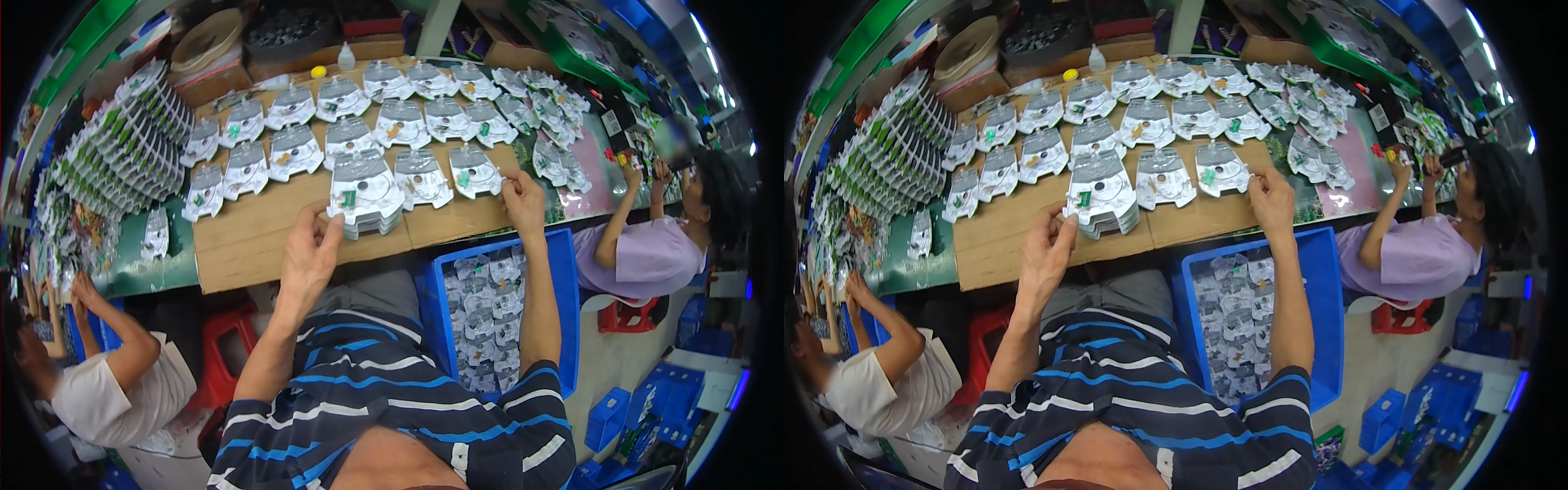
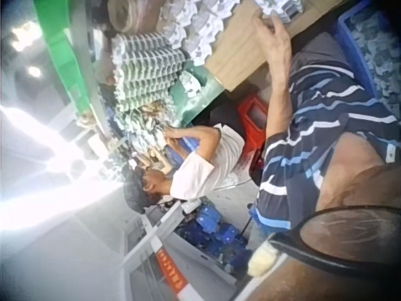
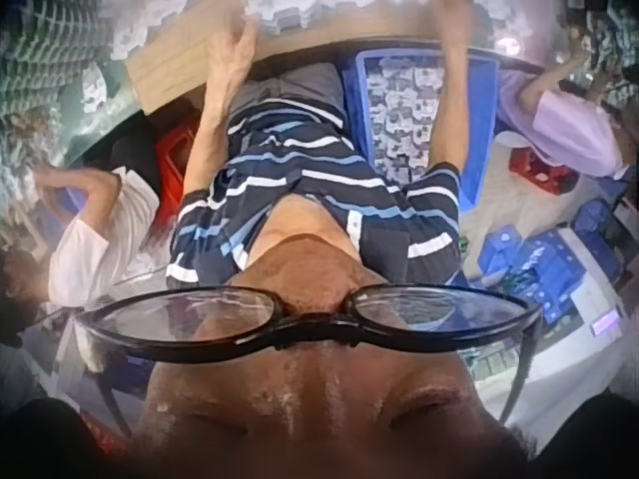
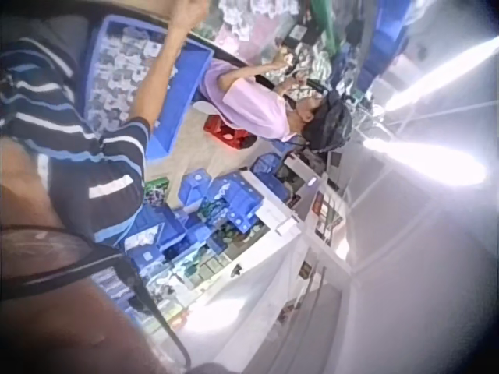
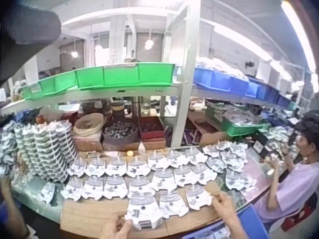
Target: The person puts wrapped electronic components into a blue crate, arranges base plates on a cardboard sheet, and attaches small plastic clips onto the base plates by hand.
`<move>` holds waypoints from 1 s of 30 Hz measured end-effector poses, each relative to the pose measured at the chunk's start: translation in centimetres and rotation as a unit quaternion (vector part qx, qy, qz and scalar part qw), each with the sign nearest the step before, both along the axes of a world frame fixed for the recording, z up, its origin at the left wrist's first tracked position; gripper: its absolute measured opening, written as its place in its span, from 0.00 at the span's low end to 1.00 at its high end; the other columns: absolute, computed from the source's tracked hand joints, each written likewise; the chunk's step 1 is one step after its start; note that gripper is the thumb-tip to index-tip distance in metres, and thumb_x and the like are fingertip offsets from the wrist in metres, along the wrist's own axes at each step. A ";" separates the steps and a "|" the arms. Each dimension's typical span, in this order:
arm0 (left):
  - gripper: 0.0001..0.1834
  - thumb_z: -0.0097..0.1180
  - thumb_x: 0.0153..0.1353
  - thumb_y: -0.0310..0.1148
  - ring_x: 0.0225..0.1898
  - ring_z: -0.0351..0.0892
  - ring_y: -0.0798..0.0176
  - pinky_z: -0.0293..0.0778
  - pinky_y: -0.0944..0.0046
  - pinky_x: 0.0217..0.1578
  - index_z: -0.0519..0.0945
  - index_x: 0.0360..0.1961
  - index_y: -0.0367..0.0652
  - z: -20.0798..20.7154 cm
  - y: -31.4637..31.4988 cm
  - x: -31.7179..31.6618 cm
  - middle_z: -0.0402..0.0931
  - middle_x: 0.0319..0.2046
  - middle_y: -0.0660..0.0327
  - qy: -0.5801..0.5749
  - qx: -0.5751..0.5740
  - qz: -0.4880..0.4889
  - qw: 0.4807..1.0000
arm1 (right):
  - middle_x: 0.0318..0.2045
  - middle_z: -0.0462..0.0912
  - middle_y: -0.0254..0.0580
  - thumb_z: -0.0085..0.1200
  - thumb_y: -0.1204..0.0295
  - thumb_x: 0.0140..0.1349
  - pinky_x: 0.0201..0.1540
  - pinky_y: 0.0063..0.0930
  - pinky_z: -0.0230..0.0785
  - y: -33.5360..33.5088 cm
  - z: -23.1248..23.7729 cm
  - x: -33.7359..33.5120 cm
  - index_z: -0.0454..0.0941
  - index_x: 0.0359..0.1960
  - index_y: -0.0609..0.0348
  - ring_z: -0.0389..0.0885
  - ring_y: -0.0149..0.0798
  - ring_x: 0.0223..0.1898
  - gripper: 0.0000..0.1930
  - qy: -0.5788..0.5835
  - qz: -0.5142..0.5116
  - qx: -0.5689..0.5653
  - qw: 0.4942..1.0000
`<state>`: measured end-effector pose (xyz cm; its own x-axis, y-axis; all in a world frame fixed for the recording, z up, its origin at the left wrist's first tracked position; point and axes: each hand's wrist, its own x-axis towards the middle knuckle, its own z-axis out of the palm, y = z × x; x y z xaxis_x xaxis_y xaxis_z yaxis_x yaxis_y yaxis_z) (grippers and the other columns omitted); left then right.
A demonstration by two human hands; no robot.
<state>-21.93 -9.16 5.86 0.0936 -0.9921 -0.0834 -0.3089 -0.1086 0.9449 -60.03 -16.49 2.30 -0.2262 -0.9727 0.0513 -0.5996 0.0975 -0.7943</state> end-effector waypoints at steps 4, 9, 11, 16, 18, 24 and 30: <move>0.16 0.53 0.69 0.30 0.20 0.66 0.73 0.65 0.67 0.22 0.76 0.53 0.31 -0.3 -0.4 -0.1 0.71 0.20 0.65 0.046 0.015 0.009 0.999 | 0.20 0.82 0.39 0.56 0.67 0.67 0.25 0.31 0.69 0.0 -0.6 0.9 0.80 0.47 0.66 0.79 0.30 0.22 0.14 0.070 -0.004 -0.055 0.996; 0.18 0.50 0.68 0.30 0.15 0.67 0.74 0.62 0.71 0.16 0.72 0.56 0.32 1.8 0.7 1.3 0.74 0.21 0.64 0.118 0.081 0.023 0.990 | 0.23 0.80 0.37 0.55 0.66 0.70 0.24 0.25 0.65 3.2 4.8 8.9 0.78 0.54 0.64 0.74 0.26 0.20 0.17 -0.068 0.039 -0.030 0.996; 0.19 0.49 0.68 0.31 0.14 0.67 0.75 0.59 0.74 0.13 0.71 0.58 0.33 2.4 1.6 2.7 0.75 0.22 0.64 0.132 0.094 0.025 0.987 | 0.20 0.81 0.47 0.58 0.65 0.68 0.28 0.40 0.70 4.3 5.3 13.0 0.78 0.51 0.64 0.80 0.45 0.21 0.17 -0.062 0.136 0.001 0.989; 0.20 0.48 0.66 0.29 0.14 0.67 0.74 0.61 0.72 0.13 0.70 0.57 0.33 0.5 2.6 7.6 0.74 0.20 0.64 0.132 0.079 0.106 0.982 | 0.19 0.79 0.46 0.56 0.70 0.67 0.27 0.39 0.70 3.9 3.6 17.4 0.79 0.50 0.62 0.78 0.45 0.20 0.13 0.009 0.170 -0.069 0.983; 0.19 0.48 0.64 0.26 0.14 0.67 0.73 0.63 0.70 0.14 0.70 0.56 0.32 -1.1 2.4 8.0 0.74 0.20 0.62 0.116 0.095 0.123 0.981 | 0.19 0.79 0.46 0.55 0.70 0.67 0.27 0.39 0.69 3.7 3.8 17.6 0.79 0.48 0.62 0.78 0.45 0.20 0.12 -0.006 0.168 -0.059 0.984; 0.20 0.51 0.68 0.30 0.15 0.67 0.72 0.64 0.68 0.15 0.69 0.58 0.33 -4.4 1.3 6.4 0.74 0.21 0.62 0.105 0.106 0.099 0.984 | 0.23 0.82 0.47 0.55 0.71 0.68 0.29 0.35 0.68 4.0 5.8 13.8 0.82 0.46 0.63 0.78 0.36 0.22 0.10 -0.021 0.115 -0.060 0.991; 0.26 0.52 0.73 0.35 0.23 0.64 0.75 0.62 0.69 0.22 0.64 0.67 0.37 -1.9 2.3 5.2 0.68 0.21 0.67 -0.067 0.002 0.063 0.996 | 0.19 0.79 0.36 0.55 0.68 0.69 0.27 0.26 0.68 1.4 3.6 -0.1 0.84 0.46 0.62 0.76 0.28 0.20 0.12 0.131 -0.020 -0.159 0.978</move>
